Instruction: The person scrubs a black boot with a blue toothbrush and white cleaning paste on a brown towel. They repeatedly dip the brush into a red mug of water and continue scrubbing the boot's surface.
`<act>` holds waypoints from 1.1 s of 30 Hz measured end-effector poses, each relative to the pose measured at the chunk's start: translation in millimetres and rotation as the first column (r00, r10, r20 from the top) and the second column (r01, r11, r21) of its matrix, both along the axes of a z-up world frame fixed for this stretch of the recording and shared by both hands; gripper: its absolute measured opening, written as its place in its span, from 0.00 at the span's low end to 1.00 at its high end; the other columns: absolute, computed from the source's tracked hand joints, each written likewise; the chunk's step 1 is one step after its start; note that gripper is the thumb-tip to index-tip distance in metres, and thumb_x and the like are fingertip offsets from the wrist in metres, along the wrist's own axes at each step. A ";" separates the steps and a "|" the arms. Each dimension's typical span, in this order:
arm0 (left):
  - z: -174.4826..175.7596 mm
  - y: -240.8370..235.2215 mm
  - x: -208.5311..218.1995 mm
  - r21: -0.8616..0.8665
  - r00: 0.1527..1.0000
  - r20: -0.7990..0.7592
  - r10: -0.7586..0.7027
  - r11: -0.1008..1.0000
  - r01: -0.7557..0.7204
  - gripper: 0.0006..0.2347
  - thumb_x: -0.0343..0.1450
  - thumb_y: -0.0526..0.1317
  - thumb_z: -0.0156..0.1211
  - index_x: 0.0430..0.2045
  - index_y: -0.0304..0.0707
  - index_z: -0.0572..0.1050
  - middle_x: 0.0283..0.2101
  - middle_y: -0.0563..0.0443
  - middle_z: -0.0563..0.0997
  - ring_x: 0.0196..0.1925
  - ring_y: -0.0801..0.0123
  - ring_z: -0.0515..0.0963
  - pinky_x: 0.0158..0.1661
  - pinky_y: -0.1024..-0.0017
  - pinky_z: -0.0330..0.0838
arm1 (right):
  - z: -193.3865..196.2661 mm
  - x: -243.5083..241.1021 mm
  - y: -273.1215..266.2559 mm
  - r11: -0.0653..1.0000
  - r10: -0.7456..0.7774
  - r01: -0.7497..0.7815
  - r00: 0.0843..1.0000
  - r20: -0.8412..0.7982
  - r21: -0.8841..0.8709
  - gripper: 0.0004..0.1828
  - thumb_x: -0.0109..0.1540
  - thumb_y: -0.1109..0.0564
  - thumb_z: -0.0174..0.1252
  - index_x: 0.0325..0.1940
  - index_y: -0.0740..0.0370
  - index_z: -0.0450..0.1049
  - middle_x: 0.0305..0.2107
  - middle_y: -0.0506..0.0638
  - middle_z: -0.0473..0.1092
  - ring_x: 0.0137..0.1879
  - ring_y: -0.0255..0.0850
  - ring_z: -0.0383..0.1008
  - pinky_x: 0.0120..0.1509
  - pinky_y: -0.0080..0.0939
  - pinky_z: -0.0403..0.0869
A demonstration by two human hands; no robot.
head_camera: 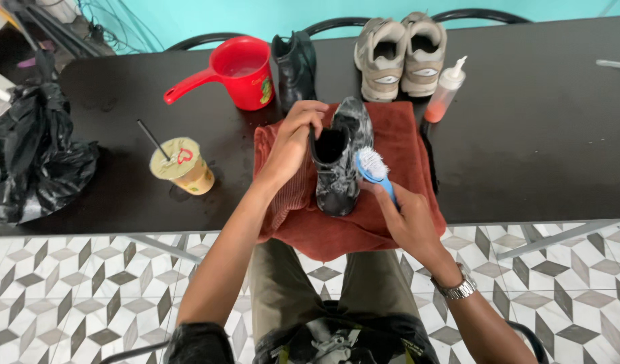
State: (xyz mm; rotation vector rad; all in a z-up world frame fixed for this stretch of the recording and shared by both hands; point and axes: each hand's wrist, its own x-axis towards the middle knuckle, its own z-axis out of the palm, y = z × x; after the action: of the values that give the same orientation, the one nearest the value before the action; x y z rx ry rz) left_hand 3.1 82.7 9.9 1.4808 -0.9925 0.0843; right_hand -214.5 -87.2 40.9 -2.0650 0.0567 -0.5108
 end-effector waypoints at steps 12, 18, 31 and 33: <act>-40.3 -16.1 -96.7 0.237 0.646 0.460 0.609 0.617 -0.751 0.29 0.75 0.64 0.60 0.49 0.30 0.73 0.48 0.34 0.76 0.30 0.34 0.83 0.30 0.45 0.77 | -26.6 4.0 -7.8 0.999 -0.048 0.048 0.999 0.025 0.014 0.29 0.75 0.49 0.55 0.19 0.56 0.65 0.09 0.44 0.58 0.20 0.34 0.58 0.24 0.39 0.58; -6.0 24.8 -38.8 0.017 0.709 0.364 0.604 0.757 -0.654 0.14 0.75 0.44 0.70 0.43 0.31 0.77 0.39 0.40 0.75 0.41 0.37 0.81 0.43 0.51 0.76 | -41.8 15.0 -40.8 0.998 -0.041 0.043 0.999 0.028 -0.056 0.25 0.77 0.51 0.51 0.25 0.59 0.70 0.11 0.54 0.64 0.22 0.42 0.62 0.29 0.45 0.64; -62.3 53.5 45.6 -0.177 0.620 -0.726 0.297 0.790 -0.587 0.14 0.76 0.44 0.68 0.40 0.26 0.81 0.34 0.38 0.86 0.36 0.64 0.86 0.38 0.60 0.82 | -39.1 99.0 -22.7 0.936 0.270 -0.255 0.962 0.029 -0.242 0.24 0.77 0.56 0.49 0.24 0.61 0.68 0.13 0.58 0.64 0.24 0.37 0.63 0.29 0.45 0.66; -85.6 51.7 59.5 -0.159 0.567 -0.782 0.260 0.796 -0.585 0.20 0.77 0.46 0.66 0.48 0.19 0.75 0.33 0.30 0.85 0.33 0.56 0.88 0.37 0.54 0.84 | -35.4 103.9 -27.4 0.950 0.252 -0.241 0.967 0.031 -0.200 0.26 0.78 0.56 0.46 0.25 0.58 0.68 0.14 0.49 0.65 0.30 0.33 0.63 0.33 0.43 0.68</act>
State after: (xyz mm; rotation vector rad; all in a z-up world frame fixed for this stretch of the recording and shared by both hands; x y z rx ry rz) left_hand 62.7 134.4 -75.7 1.1615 0.0878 0.0399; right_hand -110.7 -114.6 5.5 -2.2076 -0.2927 -0.4321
